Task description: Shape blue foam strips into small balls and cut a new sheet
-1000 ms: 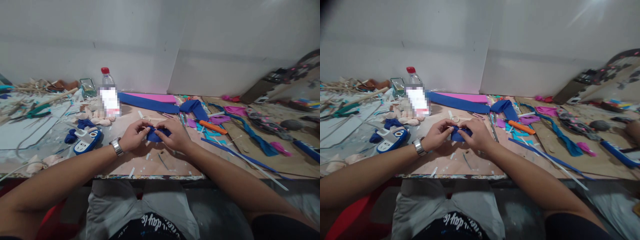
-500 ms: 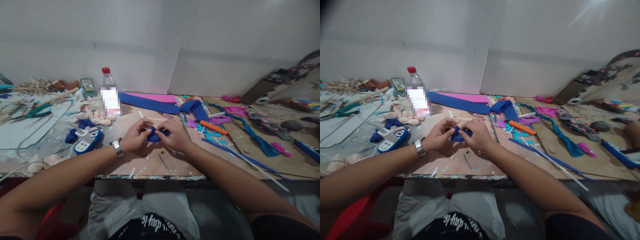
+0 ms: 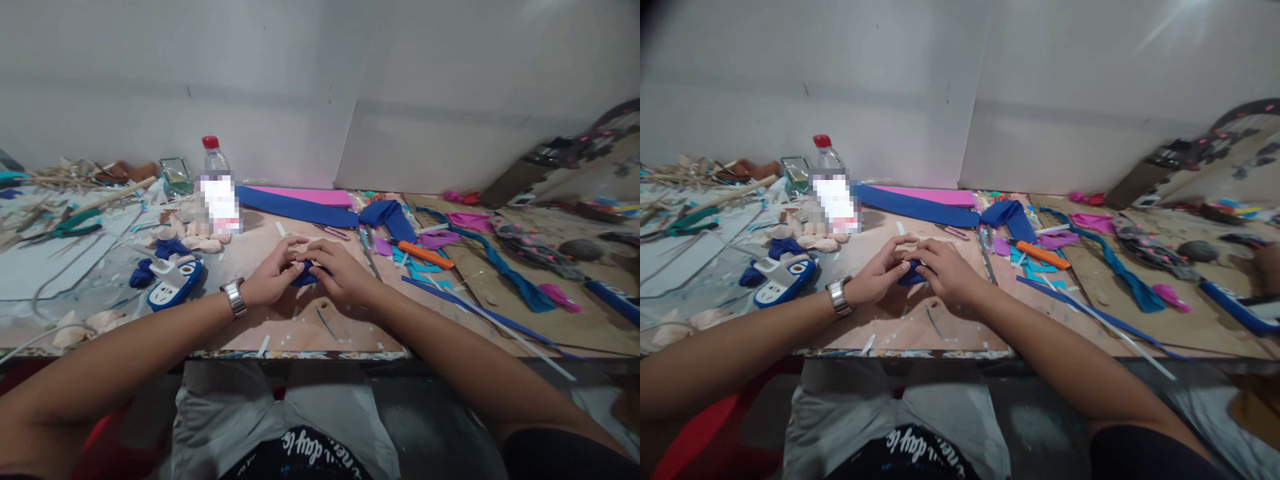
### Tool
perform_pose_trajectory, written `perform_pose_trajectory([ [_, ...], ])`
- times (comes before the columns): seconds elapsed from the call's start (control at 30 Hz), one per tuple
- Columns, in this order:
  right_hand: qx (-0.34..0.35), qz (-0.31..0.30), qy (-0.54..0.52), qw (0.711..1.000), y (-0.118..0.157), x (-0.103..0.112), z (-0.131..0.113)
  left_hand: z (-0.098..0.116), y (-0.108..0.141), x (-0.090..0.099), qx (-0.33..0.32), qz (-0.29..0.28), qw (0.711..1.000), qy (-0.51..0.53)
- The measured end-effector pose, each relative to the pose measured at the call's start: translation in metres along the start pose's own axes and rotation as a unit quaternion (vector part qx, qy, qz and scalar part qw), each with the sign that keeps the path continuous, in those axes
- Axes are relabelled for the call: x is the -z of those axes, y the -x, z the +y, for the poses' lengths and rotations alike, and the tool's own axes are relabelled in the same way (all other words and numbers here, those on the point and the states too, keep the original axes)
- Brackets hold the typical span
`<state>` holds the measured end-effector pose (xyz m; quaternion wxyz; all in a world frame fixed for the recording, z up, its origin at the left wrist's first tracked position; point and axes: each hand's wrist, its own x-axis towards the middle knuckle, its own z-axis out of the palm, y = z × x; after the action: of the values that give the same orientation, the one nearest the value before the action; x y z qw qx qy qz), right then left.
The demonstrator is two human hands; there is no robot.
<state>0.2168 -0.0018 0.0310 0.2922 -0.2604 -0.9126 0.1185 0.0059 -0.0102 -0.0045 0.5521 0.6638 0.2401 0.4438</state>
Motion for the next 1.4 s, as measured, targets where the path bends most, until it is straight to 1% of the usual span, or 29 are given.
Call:
perform_pose_trajectory([
  [0.13, -0.013, 0.049, 0.000, 0.999, 0.000, 0.001, 0.001, -0.001, -0.002, 0.001, -0.003, 0.039, 0.999, -0.018],
  [0.27, -0.041, 0.111, 0.020, 0.993, 0.001, 0.001, 0.004, -0.003, -0.006, 0.003, 0.001, 0.140, 0.989, -0.050],
  [0.33, -0.049, 0.129, 0.027, 0.990, 0.002, 0.001, 0.005, -0.002, -0.007, 0.003, 0.013, 0.170, 0.984, -0.058],
  [0.37, -0.052, 0.134, 0.029, 0.989, 0.002, 0.001, 0.005, -0.001, -0.007, 0.003, 0.023, 0.171, 0.983, -0.059],
  [0.47, -0.060, 0.150, 0.029, 0.986, 0.002, 0.001, 0.006, 0.003, -0.007, 0.003, 0.047, 0.148, 0.985, -0.072],
  [0.53, -0.062, 0.158, 0.025, 0.985, 0.003, 0.000, 0.006, 0.005, -0.006, 0.002, 0.054, 0.144, 0.985, -0.078],
  [0.7, -0.073, 0.163, 0.017, 0.984, 0.004, 0.000, 0.005, 0.005, -0.006, 0.002, 0.037, 0.177, 0.982, -0.055],
  [0.8, -0.076, 0.169, 0.014, 0.983, 0.003, 0.000, 0.005, 0.006, -0.007, 0.001, 0.025, 0.188, 0.981, -0.039],
  [1.0, -0.079, 0.167, 0.007, 0.983, 0.004, -0.001, 0.006, 0.012, -0.005, -0.002, 0.002, 0.234, 0.970, -0.068],
  [1.07, -0.087, 0.168, -0.001, 0.982, 0.004, -0.002, 0.006, 0.012, -0.005, -0.002, 0.001, 0.241, 0.967, -0.077],
  [1.23, -0.111, 0.174, -0.025, 0.978, 0.003, -0.004, 0.009, 0.010, -0.007, -0.001, 0.024, 0.237, 0.968, -0.077],
  [1.4, -0.118, 0.184, -0.033, 0.975, 0.002, -0.005, 0.012, 0.011, -0.007, 0.000, 0.051, 0.210, 0.975, -0.052],
])
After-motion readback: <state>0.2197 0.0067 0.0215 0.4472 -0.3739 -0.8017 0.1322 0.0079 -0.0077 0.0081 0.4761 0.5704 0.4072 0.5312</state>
